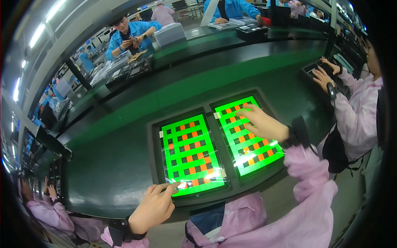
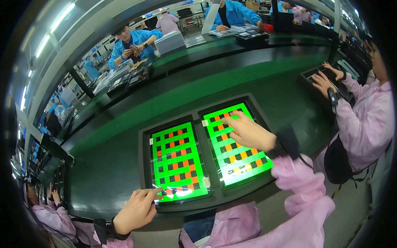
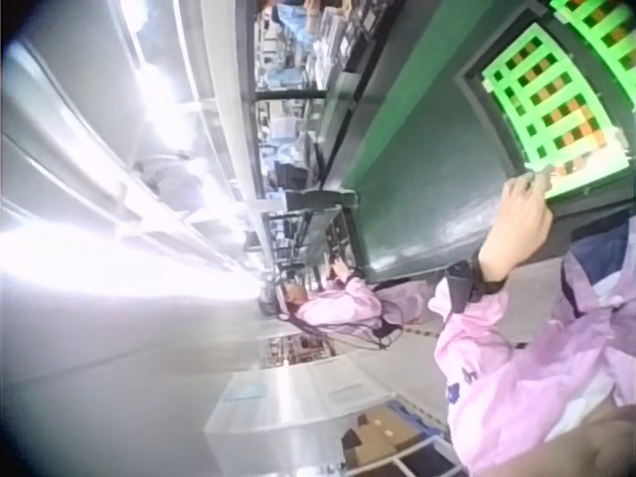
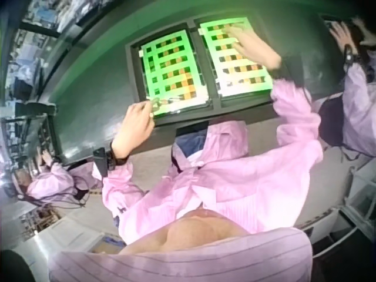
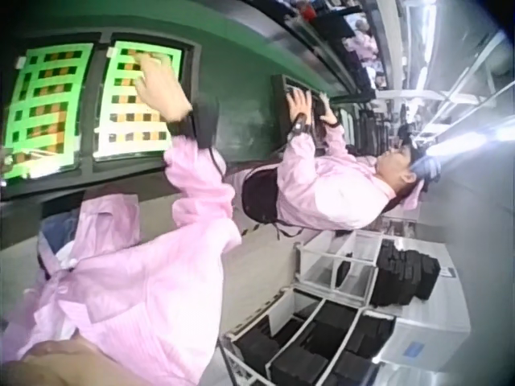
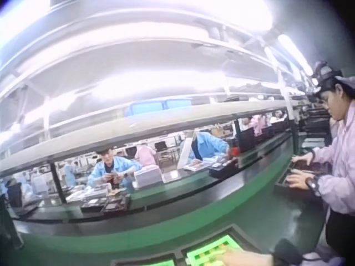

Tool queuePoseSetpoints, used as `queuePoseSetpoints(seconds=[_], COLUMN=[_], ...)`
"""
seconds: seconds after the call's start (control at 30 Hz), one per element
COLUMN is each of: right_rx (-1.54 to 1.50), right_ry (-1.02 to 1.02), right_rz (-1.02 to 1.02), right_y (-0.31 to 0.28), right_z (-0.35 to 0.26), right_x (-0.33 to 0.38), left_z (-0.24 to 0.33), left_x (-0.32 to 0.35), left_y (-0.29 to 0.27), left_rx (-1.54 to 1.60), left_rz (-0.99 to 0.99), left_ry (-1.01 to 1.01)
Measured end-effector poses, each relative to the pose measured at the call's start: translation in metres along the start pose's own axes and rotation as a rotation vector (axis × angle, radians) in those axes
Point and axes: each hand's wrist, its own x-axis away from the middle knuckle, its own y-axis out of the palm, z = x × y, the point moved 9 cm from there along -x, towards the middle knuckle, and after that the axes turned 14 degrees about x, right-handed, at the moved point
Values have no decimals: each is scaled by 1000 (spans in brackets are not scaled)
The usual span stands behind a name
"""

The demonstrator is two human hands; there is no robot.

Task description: Testing and interacting with touch-screen tablets on a factory assembly line.

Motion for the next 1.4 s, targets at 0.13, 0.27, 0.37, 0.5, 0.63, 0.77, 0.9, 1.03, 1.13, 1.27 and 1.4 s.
queuePoseSetpoints(seconds=[0.13,0.27,0.37,0.5,0.63,0.77,0.9,1.03,1.13,1.27,1.4], right_rx=[104,217,219,168,147,84,165,226,287,127,28], right_ry=[7,-112,-151,-148,-71,48,73,109,-48,-60,85], right_rz=[-87,-163,-278,-249,-78,-107,-73,-164,-96,-282,-270], right_y=[17,12,-4,-25,-37,-6,17,18,-1,-24,-24], right_z=[6,-28,-67,-76,-49,4,29,21,-22,-64,-30], right_x=[-28,18,77,94,63,8,-28,-3,58,112,96], left_z=[7,-20,-46,-75,-56,-2,30,13,-14,-43,-59], left_x=[-11,-51,-91,-127,-115,-57,-16,-36,-67,-118,-155], left_y=[-27,-44,-45,-23,-10,13,10,-17,-22,-20,-8], left_rx=[-15,-44,-41,-128,-182,-110,71,78,71,28,-28], left_rz=[136,258,337,311,257,-86,-142,-3,107,237,270], left_ry=[52,105,155,120,164,81,150,125,157,178,189])
